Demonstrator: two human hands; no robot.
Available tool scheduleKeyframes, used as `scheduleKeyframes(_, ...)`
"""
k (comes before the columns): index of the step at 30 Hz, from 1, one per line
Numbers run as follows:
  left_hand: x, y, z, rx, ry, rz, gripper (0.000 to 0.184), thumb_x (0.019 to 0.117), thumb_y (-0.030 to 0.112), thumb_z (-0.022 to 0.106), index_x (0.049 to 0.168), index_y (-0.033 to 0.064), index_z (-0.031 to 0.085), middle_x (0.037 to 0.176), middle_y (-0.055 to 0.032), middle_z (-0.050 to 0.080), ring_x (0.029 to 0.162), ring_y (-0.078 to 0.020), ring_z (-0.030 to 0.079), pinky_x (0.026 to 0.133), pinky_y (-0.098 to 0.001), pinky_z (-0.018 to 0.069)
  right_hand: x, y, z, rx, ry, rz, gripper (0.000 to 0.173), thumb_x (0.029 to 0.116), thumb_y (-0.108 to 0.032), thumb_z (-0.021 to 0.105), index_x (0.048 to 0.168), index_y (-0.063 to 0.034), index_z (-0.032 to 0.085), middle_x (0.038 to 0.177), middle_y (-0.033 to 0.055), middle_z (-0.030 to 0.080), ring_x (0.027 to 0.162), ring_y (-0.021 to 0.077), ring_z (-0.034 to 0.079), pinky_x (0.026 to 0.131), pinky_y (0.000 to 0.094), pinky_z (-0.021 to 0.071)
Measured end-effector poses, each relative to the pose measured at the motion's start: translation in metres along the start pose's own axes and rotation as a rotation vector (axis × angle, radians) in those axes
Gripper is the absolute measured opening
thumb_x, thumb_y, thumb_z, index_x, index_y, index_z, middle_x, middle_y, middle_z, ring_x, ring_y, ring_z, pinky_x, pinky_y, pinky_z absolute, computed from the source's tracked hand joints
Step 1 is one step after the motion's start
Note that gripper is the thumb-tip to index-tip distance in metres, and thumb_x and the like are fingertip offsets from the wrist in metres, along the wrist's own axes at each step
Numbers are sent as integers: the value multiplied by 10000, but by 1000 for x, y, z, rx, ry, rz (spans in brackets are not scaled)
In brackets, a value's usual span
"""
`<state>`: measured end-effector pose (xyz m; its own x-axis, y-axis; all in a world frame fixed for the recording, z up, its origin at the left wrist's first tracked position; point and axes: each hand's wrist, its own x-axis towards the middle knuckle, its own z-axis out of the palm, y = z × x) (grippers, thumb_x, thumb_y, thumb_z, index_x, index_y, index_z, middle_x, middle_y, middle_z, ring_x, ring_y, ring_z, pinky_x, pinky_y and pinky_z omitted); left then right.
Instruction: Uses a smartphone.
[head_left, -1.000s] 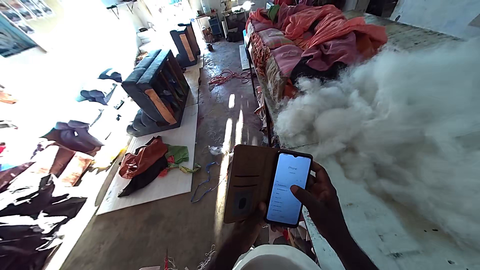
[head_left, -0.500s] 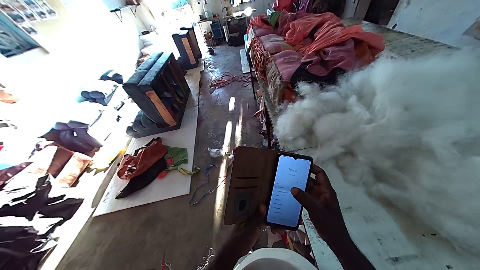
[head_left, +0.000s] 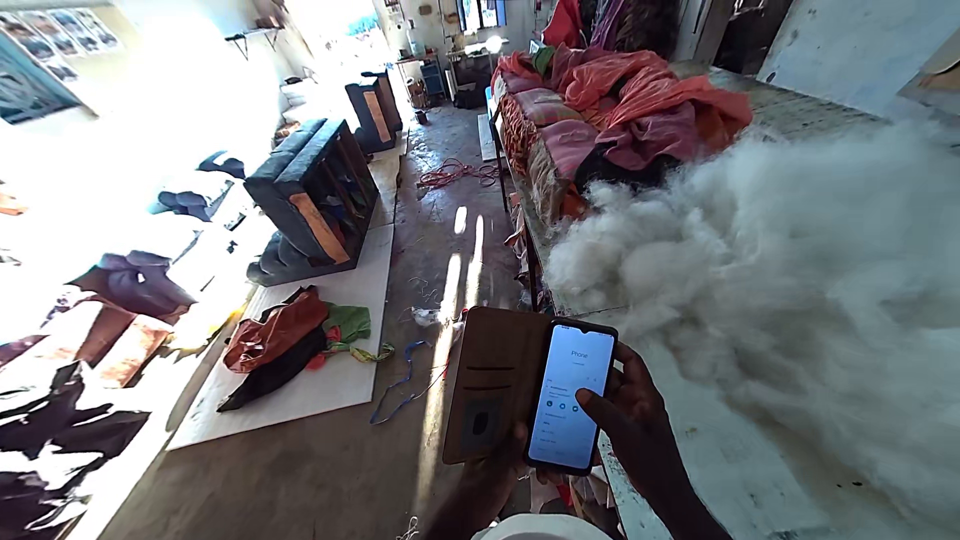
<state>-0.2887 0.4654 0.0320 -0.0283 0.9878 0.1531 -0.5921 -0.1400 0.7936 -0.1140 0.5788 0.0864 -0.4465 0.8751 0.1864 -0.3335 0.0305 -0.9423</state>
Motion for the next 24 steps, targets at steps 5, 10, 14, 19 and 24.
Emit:
scheduleKeyframes(5,0,-1,1,5,-4,16,327,1060,306,552,1246,63,669,1089,-167,738,867,-238,742,765,-388,633,1,-2,3,40,7,-16,678,886,-89,684,1481,-58,359,1169,175,696,1017,279,723,866,398,626)
scheduleKeyframes(10,1,5,8,38,26,1,321,1048,331,566,1245,113,695,1126,-124,747,914,-215,745,794,-388,635,4,-10,2,53,-25,-68,668,908,-30,648,1463,63,288,1193,167,694,1027,258,722,863,388,629)
scheduleKeyframes(14,4,8,5,75,-11,5,340,1060,354,534,1253,123,691,1136,-106,744,937,-194,734,825,-377,622,10,-12,-5,-84,47,-161,706,893,-107,691,1480,66,337,1200,156,666,1044,254,692,840,391,621)
scheduleKeyframes(19,9,14,13,42,-55,33,348,1060,339,538,1297,129,683,1173,-110,739,951,-200,738,830,-376,624,4,-56,-16,-389,169,-566,417,942,-392,702,1272,-142,651,1394,45,604,1306,212,556,1049,409,511)
scheduleKeyframes(24,8,18,22,81,-9,65,317,1039,346,574,1247,149,710,1168,-77,745,1027,-181,726,904,-381,605,-30,-162,14,-99,-310,-715,285,1004,-433,594,1033,-199,753,1270,-30,658,1190,127,618,962,297,558)
